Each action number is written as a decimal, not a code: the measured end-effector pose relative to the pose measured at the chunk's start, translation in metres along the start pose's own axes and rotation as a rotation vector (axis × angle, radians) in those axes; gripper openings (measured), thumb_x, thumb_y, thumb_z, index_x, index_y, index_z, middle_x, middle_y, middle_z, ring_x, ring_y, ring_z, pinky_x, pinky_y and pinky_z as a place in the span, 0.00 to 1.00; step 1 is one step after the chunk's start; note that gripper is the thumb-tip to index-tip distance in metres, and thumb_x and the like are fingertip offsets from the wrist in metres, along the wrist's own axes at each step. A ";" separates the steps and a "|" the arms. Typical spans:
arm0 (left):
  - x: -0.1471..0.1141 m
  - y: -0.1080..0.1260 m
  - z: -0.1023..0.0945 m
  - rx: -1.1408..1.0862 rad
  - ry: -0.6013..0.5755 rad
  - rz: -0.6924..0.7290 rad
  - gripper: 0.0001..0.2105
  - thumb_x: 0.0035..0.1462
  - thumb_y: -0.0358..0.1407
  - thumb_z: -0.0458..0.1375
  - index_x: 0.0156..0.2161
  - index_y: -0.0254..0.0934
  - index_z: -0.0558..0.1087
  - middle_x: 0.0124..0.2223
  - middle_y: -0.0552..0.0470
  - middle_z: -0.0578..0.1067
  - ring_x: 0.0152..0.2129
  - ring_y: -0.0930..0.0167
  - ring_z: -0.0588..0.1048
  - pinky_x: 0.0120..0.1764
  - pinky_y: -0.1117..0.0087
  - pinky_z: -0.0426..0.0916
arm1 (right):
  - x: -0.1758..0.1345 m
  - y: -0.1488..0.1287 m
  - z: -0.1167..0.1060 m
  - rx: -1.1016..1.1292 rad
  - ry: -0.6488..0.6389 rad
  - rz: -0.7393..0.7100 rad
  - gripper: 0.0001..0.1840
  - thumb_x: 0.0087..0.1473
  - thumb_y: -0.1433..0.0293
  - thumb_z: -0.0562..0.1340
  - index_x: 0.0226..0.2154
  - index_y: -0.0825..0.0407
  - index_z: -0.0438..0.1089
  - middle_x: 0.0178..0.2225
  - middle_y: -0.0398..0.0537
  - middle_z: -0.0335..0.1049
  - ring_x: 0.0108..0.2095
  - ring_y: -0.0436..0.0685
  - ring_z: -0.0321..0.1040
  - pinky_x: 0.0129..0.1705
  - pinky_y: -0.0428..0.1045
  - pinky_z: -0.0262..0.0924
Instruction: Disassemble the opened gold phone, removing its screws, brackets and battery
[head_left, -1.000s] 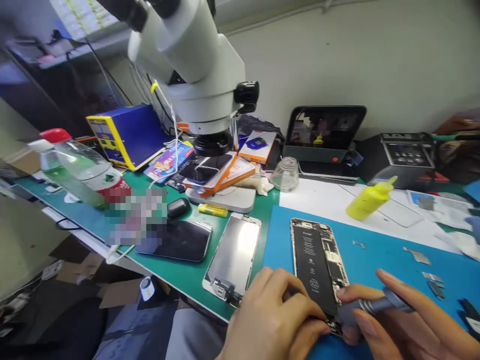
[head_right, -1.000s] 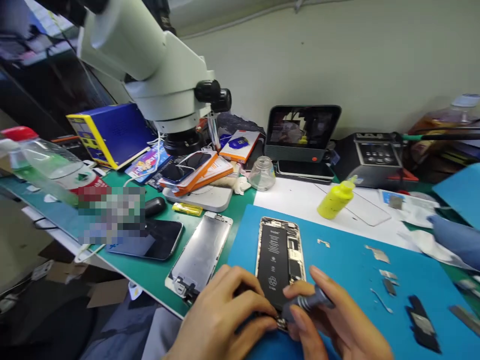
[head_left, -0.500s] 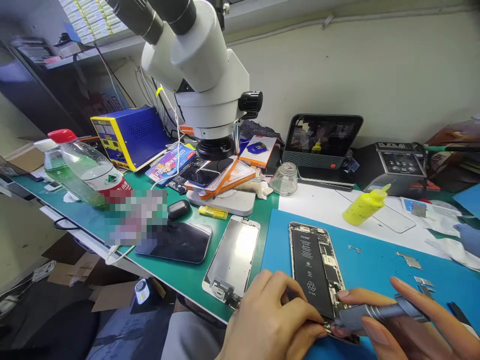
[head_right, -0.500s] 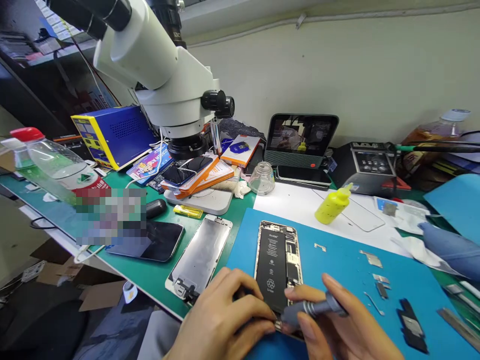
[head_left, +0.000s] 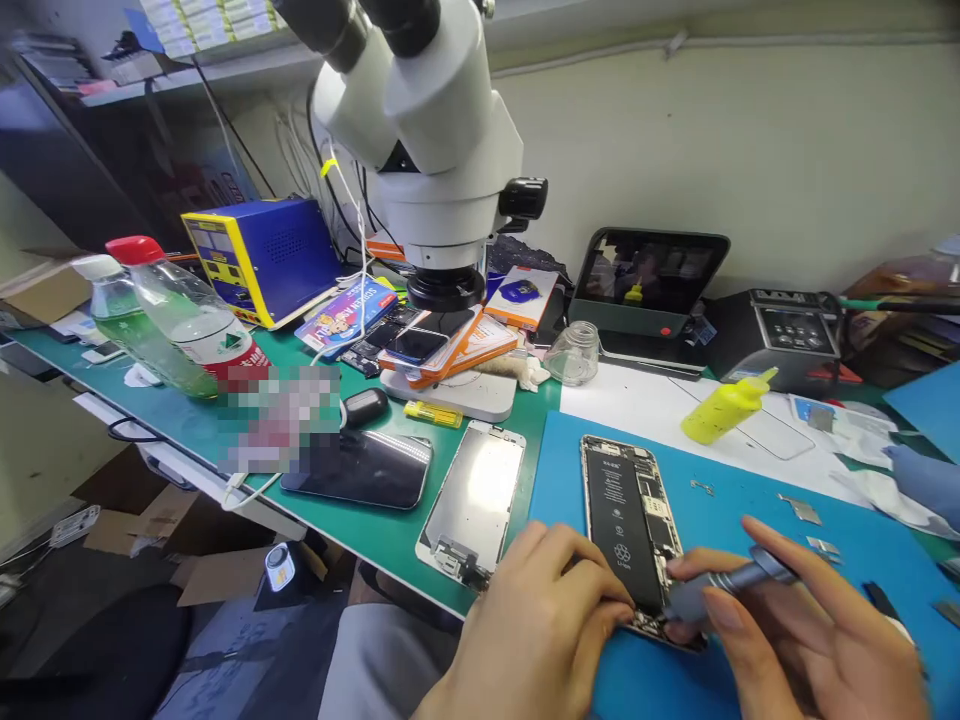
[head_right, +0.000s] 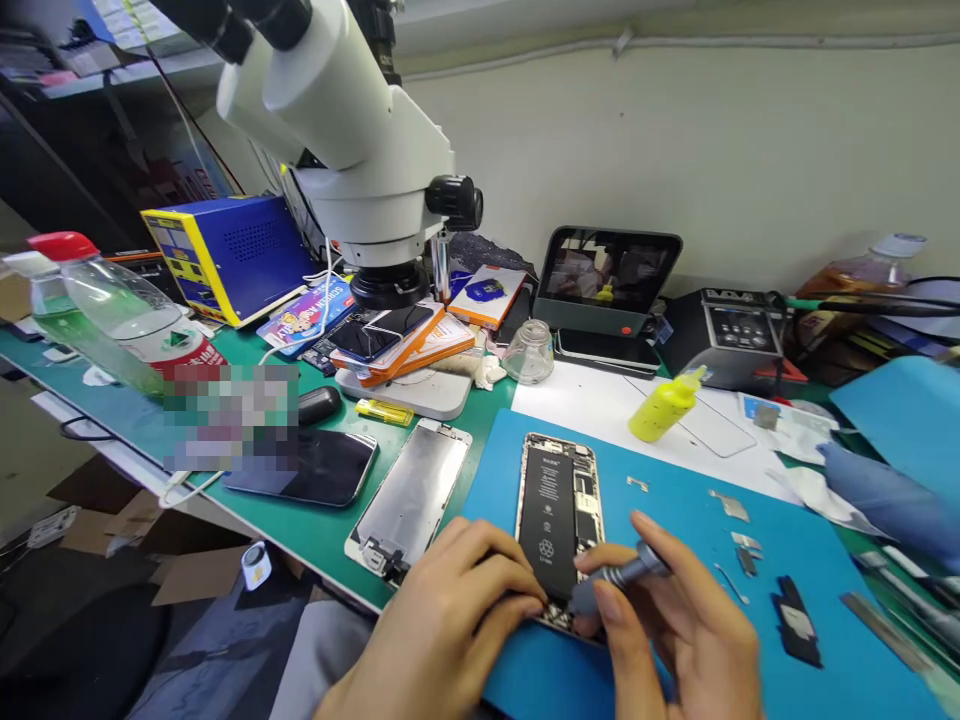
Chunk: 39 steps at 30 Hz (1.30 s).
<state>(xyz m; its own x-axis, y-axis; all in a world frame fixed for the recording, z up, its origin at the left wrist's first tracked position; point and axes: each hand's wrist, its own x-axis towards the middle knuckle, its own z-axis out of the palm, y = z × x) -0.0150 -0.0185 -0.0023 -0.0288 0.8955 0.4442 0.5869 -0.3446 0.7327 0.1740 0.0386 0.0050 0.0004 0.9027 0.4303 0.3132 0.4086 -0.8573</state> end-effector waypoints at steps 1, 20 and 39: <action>0.000 0.002 -0.002 -0.016 -0.014 -0.014 0.07 0.73 0.26 0.66 0.46 0.41 0.81 0.48 0.55 0.83 0.45 0.68 0.82 0.48 0.67 0.79 | -0.001 0.001 -0.001 -0.018 -0.038 -0.063 0.28 0.71 0.55 0.72 0.67 0.45 0.74 0.42 0.49 0.86 0.32 0.57 0.86 0.33 0.44 0.83; -0.014 -0.005 -0.004 0.004 -0.142 -0.034 0.13 0.82 0.28 0.53 0.54 0.47 0.78 0.53 0.53 0.81 0.51 0.67 0.80 0.52 0.66 0.76 | -0.015 -0.016 -0.002 -0.054 -0.133 -0.193 0.28 0.80 0.72 0.61 0.76 0.38 0.64 0.48 0.45 0.82 0.45 0.52 0.85 0.47 0.45 0.84; -0.012 0.000 -0.008 0.016 -0.152 -0.046 0.14 0.80 0.24 0.56 0.55 0.46 0.78 0.54 0.52 0.82 0.51 0.68 0.81 0.54 0.67 0.76 | -0.020 -0.009 -0.008 -0.076 -0.150 -0.180 0.31 0.77 0.73 0.66 0.75 0.37 0.66 0.53 0.44 0.85 0.50 0.52 0.86 0.50 0.42 0.81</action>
<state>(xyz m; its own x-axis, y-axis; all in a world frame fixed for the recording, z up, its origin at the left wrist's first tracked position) -0.0215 -0.0319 -0.0038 0.0654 0.9430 0.3262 0.6006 -0.2983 0.7419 0.1785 0.0159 0.0064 -0.2013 0.8287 0.5223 0.3663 0.5582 -0.7445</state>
